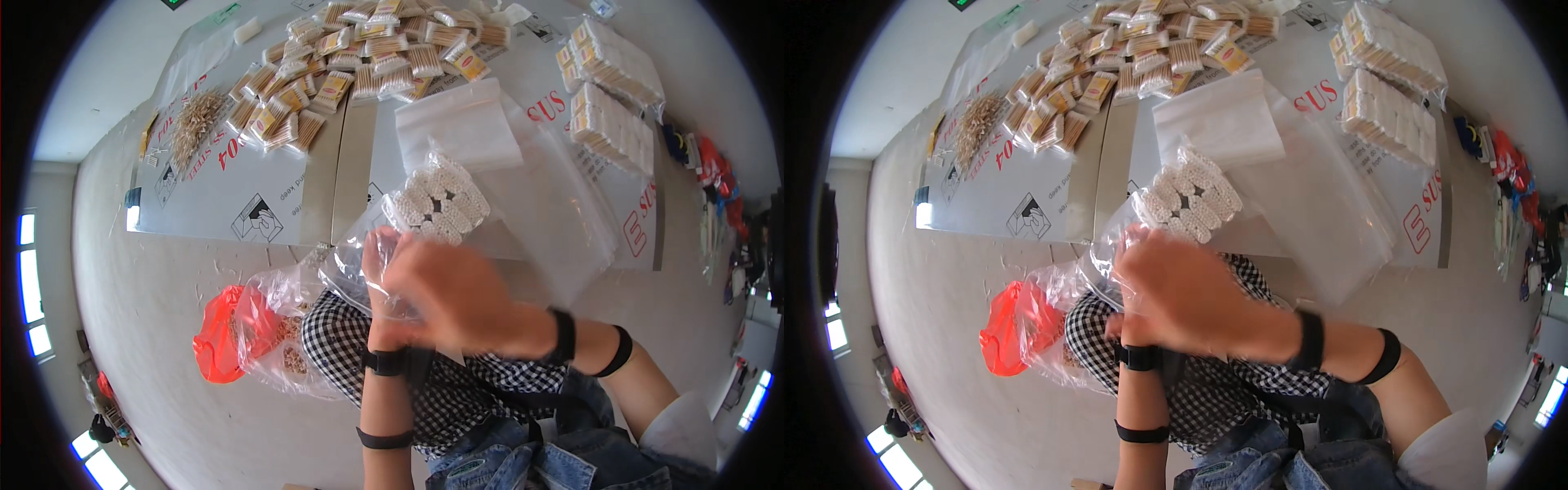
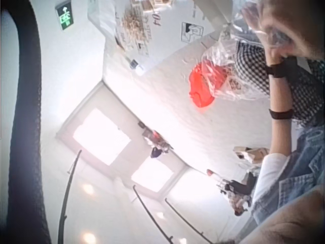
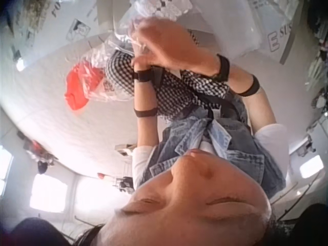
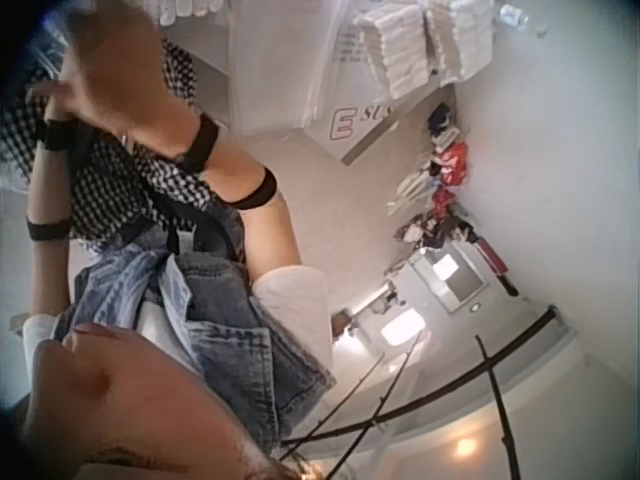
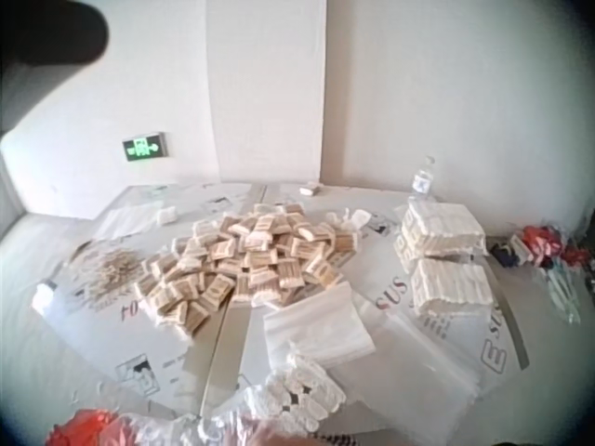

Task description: Packing bundles of cotton swabs into plastic bags.

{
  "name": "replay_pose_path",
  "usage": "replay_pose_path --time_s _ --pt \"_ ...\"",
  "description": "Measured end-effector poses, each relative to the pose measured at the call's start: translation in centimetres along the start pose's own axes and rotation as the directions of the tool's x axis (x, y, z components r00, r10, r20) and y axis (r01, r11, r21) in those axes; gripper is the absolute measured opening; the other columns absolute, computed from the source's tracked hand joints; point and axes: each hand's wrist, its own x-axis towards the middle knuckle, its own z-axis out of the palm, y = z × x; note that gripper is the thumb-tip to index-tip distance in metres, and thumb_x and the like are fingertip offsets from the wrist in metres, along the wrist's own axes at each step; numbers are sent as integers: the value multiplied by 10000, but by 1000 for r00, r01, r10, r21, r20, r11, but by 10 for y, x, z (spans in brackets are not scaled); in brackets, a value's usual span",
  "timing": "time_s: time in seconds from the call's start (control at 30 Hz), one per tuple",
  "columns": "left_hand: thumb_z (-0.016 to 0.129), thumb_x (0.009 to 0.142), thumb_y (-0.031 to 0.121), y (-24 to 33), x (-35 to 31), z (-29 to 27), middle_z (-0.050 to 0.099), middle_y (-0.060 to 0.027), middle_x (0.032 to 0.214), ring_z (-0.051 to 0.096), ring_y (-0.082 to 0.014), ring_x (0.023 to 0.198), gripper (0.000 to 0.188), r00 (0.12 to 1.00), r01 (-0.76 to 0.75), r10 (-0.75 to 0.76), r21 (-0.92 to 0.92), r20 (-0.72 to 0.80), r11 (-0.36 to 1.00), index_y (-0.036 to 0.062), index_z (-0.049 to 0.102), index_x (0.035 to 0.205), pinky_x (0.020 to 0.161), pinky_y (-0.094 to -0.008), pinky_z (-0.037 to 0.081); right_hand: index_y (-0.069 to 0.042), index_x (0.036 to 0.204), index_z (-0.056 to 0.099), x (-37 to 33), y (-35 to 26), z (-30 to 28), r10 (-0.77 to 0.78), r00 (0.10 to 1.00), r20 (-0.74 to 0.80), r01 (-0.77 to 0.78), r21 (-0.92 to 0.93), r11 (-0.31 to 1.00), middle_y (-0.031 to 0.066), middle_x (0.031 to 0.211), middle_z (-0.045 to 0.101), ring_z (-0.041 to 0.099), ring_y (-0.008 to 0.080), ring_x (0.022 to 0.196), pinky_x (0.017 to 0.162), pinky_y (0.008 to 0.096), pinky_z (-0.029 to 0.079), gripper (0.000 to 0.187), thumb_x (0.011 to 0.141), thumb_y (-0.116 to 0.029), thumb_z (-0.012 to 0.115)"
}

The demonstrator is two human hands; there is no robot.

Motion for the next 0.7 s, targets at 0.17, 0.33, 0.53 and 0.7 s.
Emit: replay_pose_path --time_s 0.17,0.33,0.53,0.7 --pt "673 922 86 -3 1 -20 545 22 795 543 -106 724 164 822 -486 451 842 349 234 77 565 1046 704 -268 457 -49 1010 579 -7 -59 85 -77 992 99 107 -353 929 74 987 550 545 232 931 788 385 472 375 772 -301 723" --pt "694 881 134 -1 -8 1 581 -39 765 586 -183 682 195 905 -396 336 806 262 439 57 580 1020 683 -296 466 -15 950 592 -13 -36 141 95 992 -80 -123 -729 674 86 910 563 539 230 844 775 403 487 190 793 -120 616" --pt "698 867 152 5 -23 39 592 -68 779 598 -217 700 213 892 -396 317 895 322 205 52 579 1012 688 -315 470 -9 837 564 4 -34 107 87 991 -97 -124 -504 855 127 780 571 598 274 799 813 514 513 88 805 -87 588" --pt "702 855 166 19 -37 76 601 -92 790 608 -245 715 228 884 -373 288 927 368 -38 48 577 1005 692 -330 474 -14 931 521 26 -57 66 108 979 -173 -173 -421 891 158 839 567 595 318 871 880 541 493 114 826 -51 543"
